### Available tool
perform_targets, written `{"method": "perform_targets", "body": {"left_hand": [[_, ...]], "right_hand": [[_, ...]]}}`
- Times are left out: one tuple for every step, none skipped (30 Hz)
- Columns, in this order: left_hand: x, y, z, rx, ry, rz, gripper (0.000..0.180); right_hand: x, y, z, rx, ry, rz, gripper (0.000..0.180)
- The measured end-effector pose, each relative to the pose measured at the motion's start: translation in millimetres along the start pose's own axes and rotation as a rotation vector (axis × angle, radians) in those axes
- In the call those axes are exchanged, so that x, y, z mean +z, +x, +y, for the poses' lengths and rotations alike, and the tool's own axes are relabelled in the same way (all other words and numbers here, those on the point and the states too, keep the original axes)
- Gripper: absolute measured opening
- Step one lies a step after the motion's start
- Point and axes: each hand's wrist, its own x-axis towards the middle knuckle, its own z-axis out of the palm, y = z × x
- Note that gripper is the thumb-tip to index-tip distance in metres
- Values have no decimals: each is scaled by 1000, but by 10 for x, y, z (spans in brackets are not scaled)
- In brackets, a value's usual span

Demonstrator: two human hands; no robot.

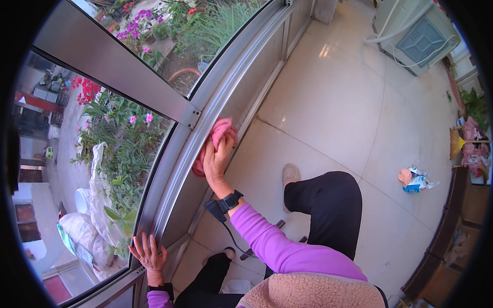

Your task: The person cleans the window frame and glass using a pink cloth. They wipe the lower frame, then the glass pane, and continue along the frame edges.

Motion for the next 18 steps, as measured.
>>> {"method": "perform_targets", "body": {"left_hand": [[6, 8, -2, 7, 4, 18, 61], [9, 11, -3, 15, 12, 26, 60], [12, 12, 2, 18, 23, 29, 58], [15, 13, 1, 20, 19, 40, 59], [18, 16, 3, 12, 15, 34, 59], [17, 14, 5, 6, 11, 24, 60], [15, 12, 7, 2, 8, 16, 61], [17, 14, 8, 3, 14, 25, 60], [14, 13, 6, 3, 13, 25, 60], [13, 14, 6, 2, 14, 26, 60], [8, 14, 3, 2, 15, 21, 60], [8, 18, 3, 2, 15, 23, 59], [8, 21, 2, 4, 17, 28, 59], [7, 25, 2, 5, 20, 28, 59], [8, 29, 6, 2, 22, 30, 59], [5, 33, 7, -3, 23, 26, 59], [5, 37, 13, 0, 21, 32, 58], [3, 42, 14, 3, 20, 38, 58]], "right_hand": [[-1, 32, 1, -57, -76, -11, 30], [13, 44, 28, -53, -78, 2, 31], [24, 38, 82, -48, -81, 11, 32], [41, 11, 159, -39, -72, 16, 33], [66, -36, 257, -6, -83, 27, 34], [88, -98, 371, 30, -84, 34, 34], [99, -163, 493, 67, -84, 44, 35], [98, -213, 619, 85, -123, 44, 29], [120, -270, 733, 161, -181, 68, 28], [144, -324, 829, 249, -211, 95, 27], [137, -358, 916, 421, -244, 112, 27], [92, -375, 987, 483, -303, 27, 27], [47, -369, 1045, 533, -224, -33, 29], [26, -395, 1069, 634, -107, -6, 31], [-14, -397, 1089, 764, 41, 6, 32], [-42, -406, 1100, 682, -90, -66, 34], [-61, -425, 1106, 623, -184, -143, 36], [-69, -462, 1115, 520, -377, -248, 35]]}}
